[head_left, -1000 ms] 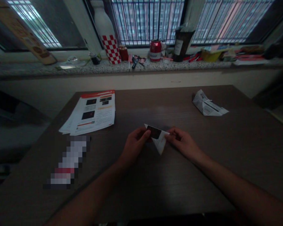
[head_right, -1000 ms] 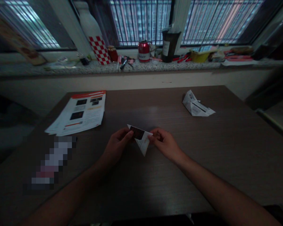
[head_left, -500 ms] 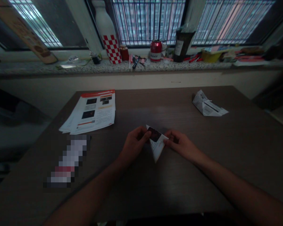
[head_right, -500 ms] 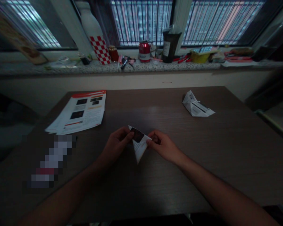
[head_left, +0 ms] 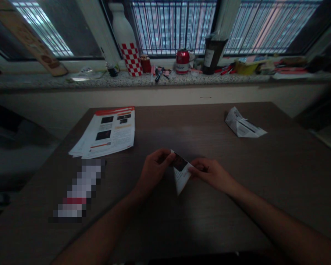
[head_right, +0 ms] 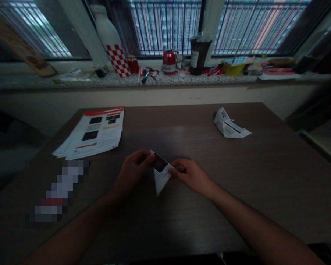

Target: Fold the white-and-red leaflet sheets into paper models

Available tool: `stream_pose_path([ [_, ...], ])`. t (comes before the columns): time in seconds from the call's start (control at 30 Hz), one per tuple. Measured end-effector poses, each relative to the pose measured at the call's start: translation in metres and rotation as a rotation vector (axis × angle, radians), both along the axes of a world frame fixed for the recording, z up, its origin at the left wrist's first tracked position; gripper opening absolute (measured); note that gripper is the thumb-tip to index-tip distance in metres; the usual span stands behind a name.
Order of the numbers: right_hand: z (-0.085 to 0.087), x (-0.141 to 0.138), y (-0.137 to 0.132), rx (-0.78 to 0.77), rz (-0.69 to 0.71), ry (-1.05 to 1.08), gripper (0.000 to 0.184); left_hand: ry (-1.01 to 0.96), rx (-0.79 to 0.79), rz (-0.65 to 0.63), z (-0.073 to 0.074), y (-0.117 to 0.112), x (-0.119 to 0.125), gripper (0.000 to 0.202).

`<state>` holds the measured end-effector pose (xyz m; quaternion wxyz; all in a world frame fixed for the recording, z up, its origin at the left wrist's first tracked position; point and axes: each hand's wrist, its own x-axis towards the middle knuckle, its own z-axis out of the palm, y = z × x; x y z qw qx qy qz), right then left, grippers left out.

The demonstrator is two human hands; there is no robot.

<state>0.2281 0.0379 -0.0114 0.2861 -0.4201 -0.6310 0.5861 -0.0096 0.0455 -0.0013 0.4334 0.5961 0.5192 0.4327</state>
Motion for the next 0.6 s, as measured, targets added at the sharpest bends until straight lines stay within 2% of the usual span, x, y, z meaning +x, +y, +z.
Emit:
stream_pose_path([
  [0.23,-0.001,-0.0008,-0.0002,-0.021,-0.01,-0.012,0.028,0.022,0.047,-0.002,0.0034,-0.0027,0.0022,0.026],
  [0.6,0.0027,0.001,-0.0028,-0.009,0.035,-0.023,0.021,-0.044,-0.009,0.002,0.0033,-0.0001,0.0004,0.024],
])
